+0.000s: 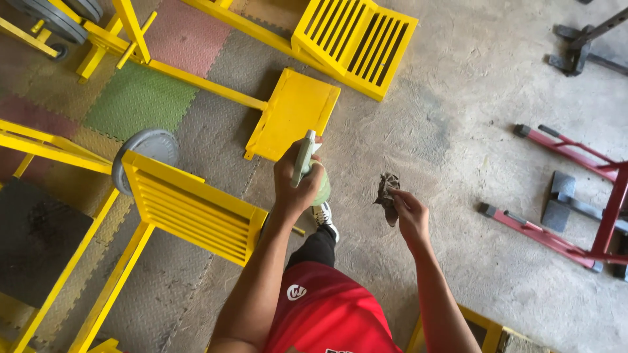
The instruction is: Cleaning and wiping down various pieces of gym equipment using a spray bottle and a rag.
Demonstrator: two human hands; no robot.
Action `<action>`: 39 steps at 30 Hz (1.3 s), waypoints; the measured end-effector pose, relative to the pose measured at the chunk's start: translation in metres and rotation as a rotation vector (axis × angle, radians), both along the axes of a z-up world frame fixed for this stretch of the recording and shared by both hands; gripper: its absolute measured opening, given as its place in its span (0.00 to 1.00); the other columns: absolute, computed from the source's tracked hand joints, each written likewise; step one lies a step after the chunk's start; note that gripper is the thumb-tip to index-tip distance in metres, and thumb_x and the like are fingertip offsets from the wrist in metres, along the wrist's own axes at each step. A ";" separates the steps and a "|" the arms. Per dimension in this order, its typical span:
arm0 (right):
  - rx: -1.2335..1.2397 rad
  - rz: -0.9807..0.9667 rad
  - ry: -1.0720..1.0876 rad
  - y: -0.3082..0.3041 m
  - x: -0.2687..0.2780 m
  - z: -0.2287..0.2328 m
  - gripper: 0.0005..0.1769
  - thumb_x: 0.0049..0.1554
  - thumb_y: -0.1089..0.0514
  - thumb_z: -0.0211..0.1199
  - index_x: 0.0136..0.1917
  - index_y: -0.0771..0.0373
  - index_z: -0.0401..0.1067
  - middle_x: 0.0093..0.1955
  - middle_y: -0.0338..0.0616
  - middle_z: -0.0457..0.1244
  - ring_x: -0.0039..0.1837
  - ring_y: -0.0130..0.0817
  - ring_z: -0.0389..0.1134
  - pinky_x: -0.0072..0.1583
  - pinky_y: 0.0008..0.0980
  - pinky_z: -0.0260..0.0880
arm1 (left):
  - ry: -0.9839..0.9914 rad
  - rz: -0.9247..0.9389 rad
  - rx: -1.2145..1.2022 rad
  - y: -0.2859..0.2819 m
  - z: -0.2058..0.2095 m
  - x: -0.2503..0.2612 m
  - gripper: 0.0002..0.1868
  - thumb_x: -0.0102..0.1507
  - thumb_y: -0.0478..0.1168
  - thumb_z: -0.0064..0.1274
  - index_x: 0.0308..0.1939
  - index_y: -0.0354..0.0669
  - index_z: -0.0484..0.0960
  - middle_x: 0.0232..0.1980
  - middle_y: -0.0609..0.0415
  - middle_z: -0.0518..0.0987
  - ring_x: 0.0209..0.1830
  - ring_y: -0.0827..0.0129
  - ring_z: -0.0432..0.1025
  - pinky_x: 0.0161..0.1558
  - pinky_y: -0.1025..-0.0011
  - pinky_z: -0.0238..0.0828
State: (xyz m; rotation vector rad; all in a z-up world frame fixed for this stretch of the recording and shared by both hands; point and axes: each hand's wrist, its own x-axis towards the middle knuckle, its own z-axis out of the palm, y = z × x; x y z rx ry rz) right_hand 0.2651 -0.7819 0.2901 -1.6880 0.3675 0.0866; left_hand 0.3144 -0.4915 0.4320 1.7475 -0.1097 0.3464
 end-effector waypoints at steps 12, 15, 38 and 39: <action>0.087 0.204 -0.049 -0.011 0.198 0.022 0.15 0.67 0.60 0.55 0.62 0.68 0.74 0.42 0.43 0.70 0.38 0.27 0.67 0.40 0.30 0.68 | 0.007 0.057 -0.055 -0.019 0.009 0.143 0.17 0.64 0.36 0.52 0.56 0.36 0.81 0.50 0.53 0.82 0.44 0.72 0.75 0.50 0.71 0.74; -0.059 0.220 -0.151 -0.015 0.230 0.030 0.15 0.67 0.61 0.56 0.63 0.69 0.75 0.46 0.41 0.71 0.44 0.21 0.69 0.46 0.26 0.71 | 0.021 0.114 -0.037 -0.022 0.017 0.168 0.18 0.66 0.41 0.51 0.58 0.37 0.81 0.48 0.52 0.82 0.44 0.72 0.77 0.49 0.72 0.75; 0.201 0.996 -0.011 0.009 0.479 0.006 0.15 0.66 0.64 0.54 0.63 0.70 0.73 0.46 0.47 0.69 0.38 0.26 0.66 0.38 0.29 0.68 | 0.017 0.626 0.337 -0.138 0.081 0.261 0.13 0.69 0.43 0.54 0.51 0.36 0.80 0.43 0.46 0.83 0.41 0.54 0.80 0.42 0.61 0.78; 0.206 1.026 -0.007 0.006 0.491 0.014 0.15 0.66 0.64 0.54 0.63 0.70 0.73 0.46 0.47 0.69 0.38 0.26 0.66 0.38 0.29 0.68 | 0.024 0.655 0.341 -0.144 0.083 0.266 0.13 0.69 0.43 0.54 0.51 0.36 0.80 0.43 0.46 0.83 0.41 0.54 0.80 0.42 0.61 0.78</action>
